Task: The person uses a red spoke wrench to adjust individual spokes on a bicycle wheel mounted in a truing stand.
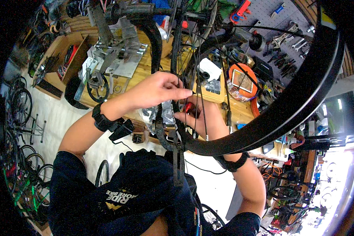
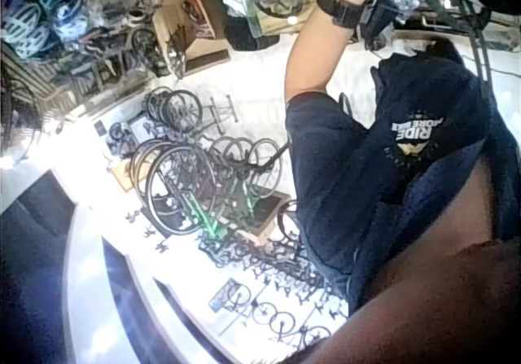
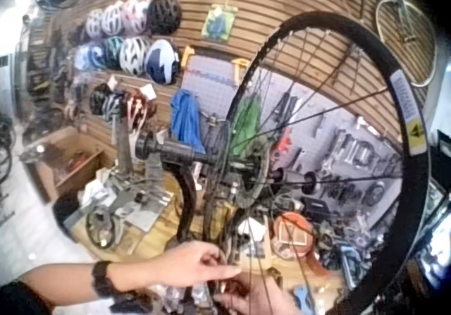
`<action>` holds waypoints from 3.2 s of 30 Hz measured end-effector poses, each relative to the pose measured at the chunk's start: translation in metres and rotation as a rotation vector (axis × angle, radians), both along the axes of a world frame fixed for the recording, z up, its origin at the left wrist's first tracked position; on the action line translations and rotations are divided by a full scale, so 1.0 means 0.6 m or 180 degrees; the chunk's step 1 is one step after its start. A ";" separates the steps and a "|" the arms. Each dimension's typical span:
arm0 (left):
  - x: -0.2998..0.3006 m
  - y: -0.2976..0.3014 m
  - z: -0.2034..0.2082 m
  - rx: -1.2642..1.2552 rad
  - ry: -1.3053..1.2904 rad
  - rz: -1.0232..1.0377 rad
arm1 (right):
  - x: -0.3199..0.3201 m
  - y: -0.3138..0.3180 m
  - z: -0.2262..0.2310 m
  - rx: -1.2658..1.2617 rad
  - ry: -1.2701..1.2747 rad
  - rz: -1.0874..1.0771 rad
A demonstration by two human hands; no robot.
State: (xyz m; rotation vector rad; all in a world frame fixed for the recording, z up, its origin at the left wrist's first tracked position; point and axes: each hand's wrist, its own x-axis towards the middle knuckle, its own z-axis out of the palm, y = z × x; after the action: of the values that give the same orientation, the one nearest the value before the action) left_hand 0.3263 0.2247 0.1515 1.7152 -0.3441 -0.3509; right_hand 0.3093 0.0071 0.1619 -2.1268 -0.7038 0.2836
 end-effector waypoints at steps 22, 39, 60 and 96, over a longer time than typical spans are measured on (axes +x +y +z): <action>0.004 0.000 -0.009 -0.0009 -0.0053 0.0006 | 0.002 -0.009 0.004 0.0411 0.1246 -0.0219; 0.007 0.000 -0.015 -0.0080 0.0019 -0.0071 | -0.003 0.007 0.018 0.0400 0.1386 -0.0138; 0.004 -0.004 -0.009 -0.0070 -0.0031 -0.0061 | 0.064 -0.020 0.004 0.0579 0.2271 0.1051; -0.034 -0.037 0.011 -0.0180 -0.0047 0.0553 | 0.103 0.034 -0.010 -0.0272 0.0026 0.1696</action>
State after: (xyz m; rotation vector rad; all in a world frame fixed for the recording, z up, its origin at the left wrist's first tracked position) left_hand 0.3056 0.2028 0.1578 1.6790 -0.2116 -0.1997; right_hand 0.3712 0.0275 0.1560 -1.9817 -1.2685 0.6156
